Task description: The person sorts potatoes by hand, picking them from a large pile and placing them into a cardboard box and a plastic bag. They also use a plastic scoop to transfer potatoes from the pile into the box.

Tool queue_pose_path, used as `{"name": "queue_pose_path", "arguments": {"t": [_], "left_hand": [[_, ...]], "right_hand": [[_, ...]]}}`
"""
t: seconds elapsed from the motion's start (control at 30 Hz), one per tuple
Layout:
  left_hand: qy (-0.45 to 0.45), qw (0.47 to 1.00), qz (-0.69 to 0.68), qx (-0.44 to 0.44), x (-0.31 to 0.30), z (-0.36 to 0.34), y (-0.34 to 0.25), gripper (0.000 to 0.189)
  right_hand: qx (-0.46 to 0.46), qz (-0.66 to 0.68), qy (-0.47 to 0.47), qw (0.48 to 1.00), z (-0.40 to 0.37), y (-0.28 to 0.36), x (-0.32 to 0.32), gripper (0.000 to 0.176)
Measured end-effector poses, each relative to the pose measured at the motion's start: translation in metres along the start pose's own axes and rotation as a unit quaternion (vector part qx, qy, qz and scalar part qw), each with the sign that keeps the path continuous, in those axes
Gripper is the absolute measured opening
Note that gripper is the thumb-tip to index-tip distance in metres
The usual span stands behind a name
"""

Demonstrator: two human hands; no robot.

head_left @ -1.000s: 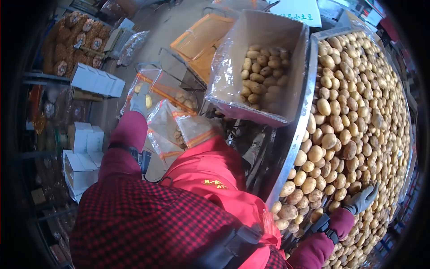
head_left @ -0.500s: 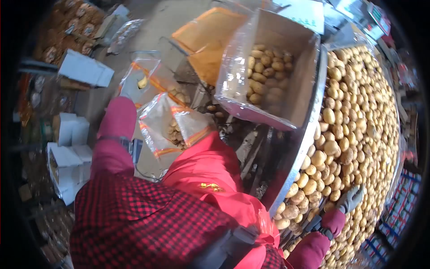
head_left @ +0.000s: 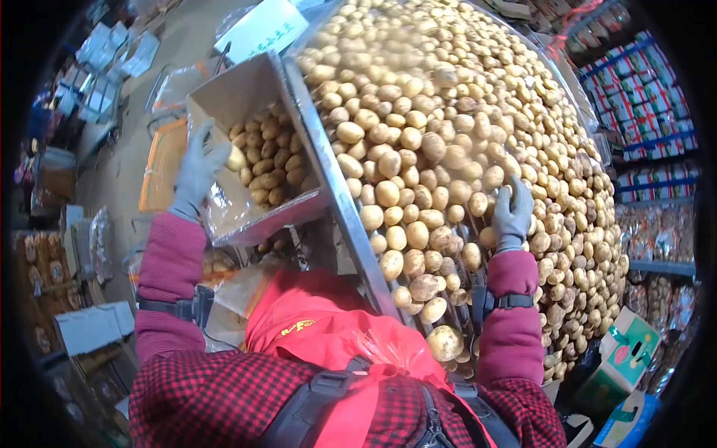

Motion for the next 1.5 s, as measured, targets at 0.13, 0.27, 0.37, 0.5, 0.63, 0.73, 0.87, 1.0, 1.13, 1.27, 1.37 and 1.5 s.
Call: {"name": "queue_pose_path", "arguments": {"t": [0.13, 0.27, 0.37, 0.5, 0.63, 0.73, 0.87, 1.0, 1.13, 1.27, 1.37, 1.5], "left_hand": [[0.04, 0.961, 0.143, 0.233, 0.092, -0.02, -0.117, 0.073], [0.129, 0.879, 0.237, 0.394, 0.194, -0.058, -0.206, 0.08], [0.146, 0.833, 0.282, 0.453, 0.271, -0.07, -0.216, 0.081], [0.126, 0.79, 0.367, 0.475, 0.316, -0.045, -0.243, 0.069], [0.144, 0.734, 0.368, 0.553, 0.357, -0.024, -0.256, 0.072], [0.146, 0.748, 0.356, 0.54, 0.372, -0.011, -0.268, 0.072], [0.131, 0.748, 0.398, 0.514, 0.396, -0.002, -0.281, 0.068], [0.06, 0.784, 0.364, 0.5, 0.413, 0.034, -0.29, 0.05], [0.068, 0.802, 0.377, 0.458, 0.447, 0.089, -0.318, 0.042], [-0.031, 0.78, 0.321, 0.535, 0.459, 0.096, -0.366, 0.045], [0.132, 0.736, 0.198, 0.634, 0.489, 0.05, -0.417, 0.045], [0.274, 0.733, 0.128, 0.609, 0.56, 0.002, -0.455, 0.05]], "right_hand": [[-0.023, -0.015, -0.018, 0.999, -0.024, 0.038, -0.016, 0.044], [-0.029, 0.007, -0.006, 1.0, -0.03, 0.044, -0.017, 0.043], [-0.009, 0.022, -0.027, 0.999, -0.027, 0.045, -0.016, 0.042], [0.014, 0.033, -0.046, 0.998, -0.025, 0.039, -0.015, 0.042], [0.026, 0.081, -0.084, 0.993, -0.018, 0.033, -0.019, 0.035], [0.032, 0.126, -0.083, 0.988, -0.012, 0.03, -0.023, 0.035], [0.031, 0.126, -0.092, 0.987, -0.016, 0.023, -0.025, 0.036], [0.044, 0.125, -0.088, 0.987, -0.017, 0.023, -0.029, 0.036], [0.048, 0.133, -0.089, 0.986, -0.02, 0.02, -0.029, 0.037], [0.062, 0.132, -0.089, 0.985, -0.016, 0.02, -0.034, 0.037], [0.068, 0.129, -0.097, 0.985, -0.016, 0.02, -0.033, 0.035], [0.061, 0.137, -0.098, 0.984, -0.011, 0.02, -0.038, 0.034]]}}
Point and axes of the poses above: each hand's wrist, its own z-axis towards the middle knuckle, its own x-axis out of the palm, y = z × x, the point moved 7 cm from there along z, towards the middle knuckle, and after that the axes turned 8 degrees about z, right-handed, at the moved point
